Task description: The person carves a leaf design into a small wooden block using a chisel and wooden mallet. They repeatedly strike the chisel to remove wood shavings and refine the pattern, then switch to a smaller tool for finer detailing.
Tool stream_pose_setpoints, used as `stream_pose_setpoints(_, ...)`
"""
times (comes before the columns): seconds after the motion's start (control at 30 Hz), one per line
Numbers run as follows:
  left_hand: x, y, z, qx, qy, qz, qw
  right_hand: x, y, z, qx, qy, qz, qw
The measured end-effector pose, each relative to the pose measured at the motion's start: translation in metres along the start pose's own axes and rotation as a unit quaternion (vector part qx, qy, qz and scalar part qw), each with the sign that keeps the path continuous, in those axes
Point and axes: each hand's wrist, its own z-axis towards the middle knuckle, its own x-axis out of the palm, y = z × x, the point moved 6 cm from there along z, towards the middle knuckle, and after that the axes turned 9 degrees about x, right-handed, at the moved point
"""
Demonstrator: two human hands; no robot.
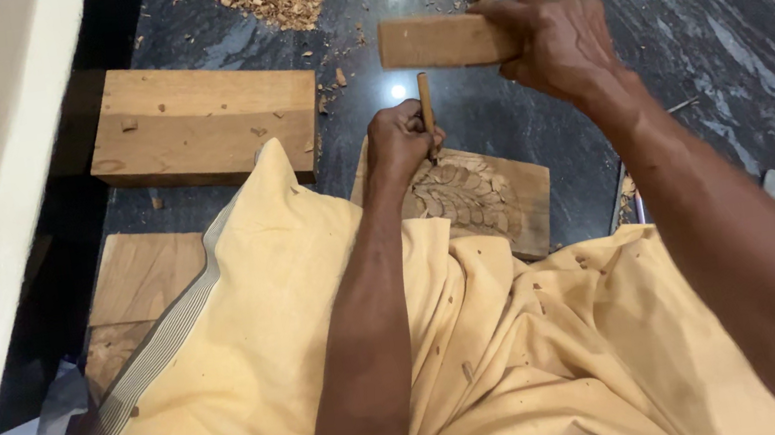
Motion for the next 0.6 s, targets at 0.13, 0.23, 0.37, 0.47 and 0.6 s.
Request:
stream_pose_setpoints(0.13,0.003,0.005,-0.002,-0.023,0.008,-0.044,0.999,-0.01,0.003,-0.027,-0.003,-0.021,0.042,0.999)
stream_pose_setpoints(0.23,0.0,0.004,-0.006,-0.069,0.017,-0.165,0.984,-0.014,-0.001,-0.047,-0.03,-0.016,-0.04,0.999)
stream_pose_setpoints(0.37,-0.025,-0.022,-0.01,-0.016,-0.015,-0.467,0.884,0.006,-0.053,-0.092,0.242,-0.006,0.175,0.954)
stream_pose_setpoints(0.47,-0.04,-0.024,-0.016,-0.017,-0.078,-0.439,0.895,0.031,-0.078,-0.164,0.395,0.067,0.256,0.88)
stream_pose_setpoints(0.6,-0.05,-0.014,-0.031,-0.051,-0.138,-0.4,0.905,0.05,-0.081,-0.216,0.398,0.044,0.275,0.874)
